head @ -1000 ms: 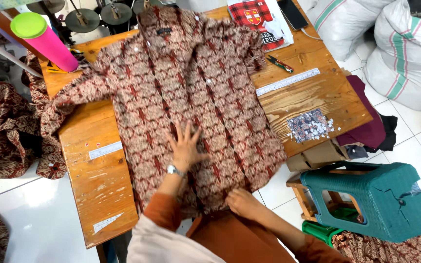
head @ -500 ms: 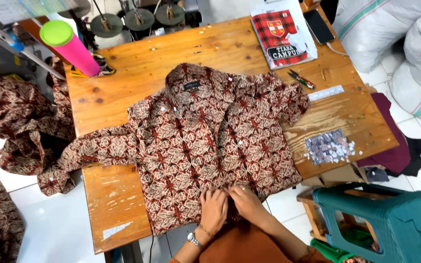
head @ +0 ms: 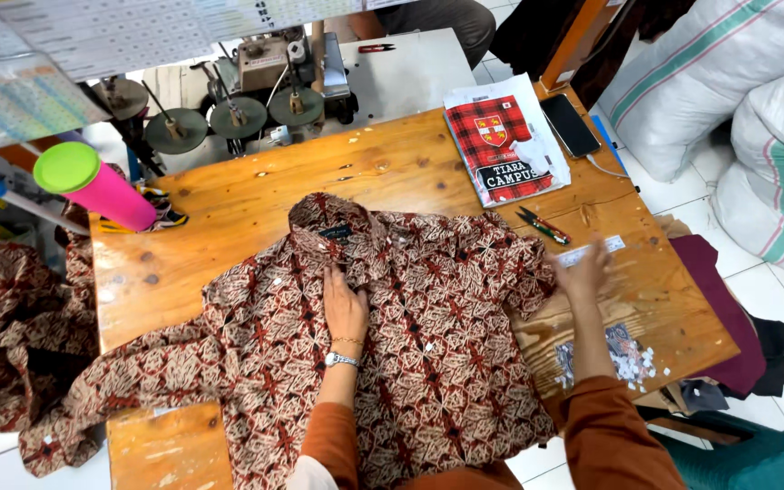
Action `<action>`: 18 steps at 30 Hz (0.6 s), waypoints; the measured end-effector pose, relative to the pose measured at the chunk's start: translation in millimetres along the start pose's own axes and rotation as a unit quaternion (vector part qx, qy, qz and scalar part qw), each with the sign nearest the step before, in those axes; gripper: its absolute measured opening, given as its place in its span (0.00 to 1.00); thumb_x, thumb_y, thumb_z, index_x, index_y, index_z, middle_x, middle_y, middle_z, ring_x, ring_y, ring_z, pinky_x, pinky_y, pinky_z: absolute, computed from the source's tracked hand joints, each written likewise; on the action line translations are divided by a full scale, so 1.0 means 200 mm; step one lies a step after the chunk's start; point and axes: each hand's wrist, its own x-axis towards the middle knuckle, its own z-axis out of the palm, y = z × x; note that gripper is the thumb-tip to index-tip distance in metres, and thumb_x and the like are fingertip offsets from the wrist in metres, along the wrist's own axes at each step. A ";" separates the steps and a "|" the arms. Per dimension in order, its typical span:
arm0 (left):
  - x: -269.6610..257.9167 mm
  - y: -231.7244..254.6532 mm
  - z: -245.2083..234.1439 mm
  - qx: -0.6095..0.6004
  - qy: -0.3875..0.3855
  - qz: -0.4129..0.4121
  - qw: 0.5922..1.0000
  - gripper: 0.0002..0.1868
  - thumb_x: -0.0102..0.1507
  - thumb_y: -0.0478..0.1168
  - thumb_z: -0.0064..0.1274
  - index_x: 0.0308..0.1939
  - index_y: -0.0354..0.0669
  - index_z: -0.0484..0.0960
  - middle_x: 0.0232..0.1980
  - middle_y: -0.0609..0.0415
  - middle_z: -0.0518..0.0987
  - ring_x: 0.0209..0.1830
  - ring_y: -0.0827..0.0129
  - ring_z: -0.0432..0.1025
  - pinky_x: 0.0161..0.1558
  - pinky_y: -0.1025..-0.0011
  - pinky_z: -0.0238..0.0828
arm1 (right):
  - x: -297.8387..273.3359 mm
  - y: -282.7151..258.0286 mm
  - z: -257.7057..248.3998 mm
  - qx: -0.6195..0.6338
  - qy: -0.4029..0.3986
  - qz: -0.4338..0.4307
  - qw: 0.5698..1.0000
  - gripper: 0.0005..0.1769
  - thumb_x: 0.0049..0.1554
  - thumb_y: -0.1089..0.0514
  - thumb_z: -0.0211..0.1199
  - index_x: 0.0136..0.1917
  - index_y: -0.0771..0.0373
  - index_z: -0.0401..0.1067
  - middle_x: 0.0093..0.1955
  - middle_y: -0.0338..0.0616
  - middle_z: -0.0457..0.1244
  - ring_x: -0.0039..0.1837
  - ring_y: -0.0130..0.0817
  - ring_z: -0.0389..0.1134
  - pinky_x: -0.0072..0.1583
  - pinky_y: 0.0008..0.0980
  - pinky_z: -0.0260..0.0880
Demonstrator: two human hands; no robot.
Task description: The person folds a patterned shirt on a wooden table, aligning the sleeves and smoothing the fabric. The person then hands the folded shirt to a coworker at a sewing machine and returns to the table to fold another shirt.
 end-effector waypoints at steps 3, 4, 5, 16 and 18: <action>0.09 0.00 -0.04 0.071 -0.080 -0.021 0.994 0.30 0.59 0.37 0.56 0.63 0.30 0.67 0.70 0.33 0.67 0.71 0.41 0.60 0.69 0.53 0.58 | -0.21 -0.07 0.16 0.072 -0.295 -0.021 0.953 0.36 0.53 0.59 0.70 0.71 0.64 0.61 0.60 0.49 0.67 0.61 0.42 0.70 0.67 0.41 0.70; 0.11 0.02 -0.05 0.110 -0.114 -0.033 0.987 0.28 0.59 0.37 0.57 0.61 0.34 0.68 0.70 0.35 0.67 0.71 0.42 0.60 0.68 0.53 0.58 | -0.29 -0.09 0.17 0.146 -0.288 -0.200 0.925 0.40 0.48 0.62 0.71 0.72 0.70 0.61 0.63 0.57 0.64 0.63 0.48 0.66 0.67 0.46 0.65; 0.12 0.02 -0.07 0.116 -0.129 -0.044 0.984 0.28 0.58 0.38 0.57 0.61 0.35 0.69 0.70 0.37 0.67 0.71 0.44 0.60 0.66 0.53 0.58 | -0.38 -0.12 0.15 0.215 -0.272 -0.369 0.862 0.45 0.43 0.66 0.71 0.72 0.76 0.61 0.66 0.65 0.61 0.65 0.55 0.62 0.67 0.51 0.61; 0.30 0.06 -0.01 0.167 -0.138 -0.074 0.974 0.29 0.58 0.39 0.57 0.64 0.45 0.73 0.63 0.51 0.71 0.60 0.53 0.63 0.59 0.54 0.59 | -0.19 -0.56 -0.24 0.197 -0.029 -0.057 0.978 0.18 0.58 0.58 0.57 0.61 0.64 0.69 0.60 0.53 0.57 0.54 0.44 0.65 0.57 0.43 0.69; 0.30 0.04 0.01 0.147 -0.097 -0.052 0.983 0.30 0.55 0.36 0.55 0.62 0.41 0.73 0.62 0.48 0.71 0.59 0.50 0.63 0.57 0.53 0.59 | -0.39 -0.88 0.09 0.010 -0.372 -0.448 0.813 0.08 0.62 0.56 0.58 0.52 0.56 0.75 0.53 0.41 0.69 0.57 0.37 0.71 0.62 0.38 0.73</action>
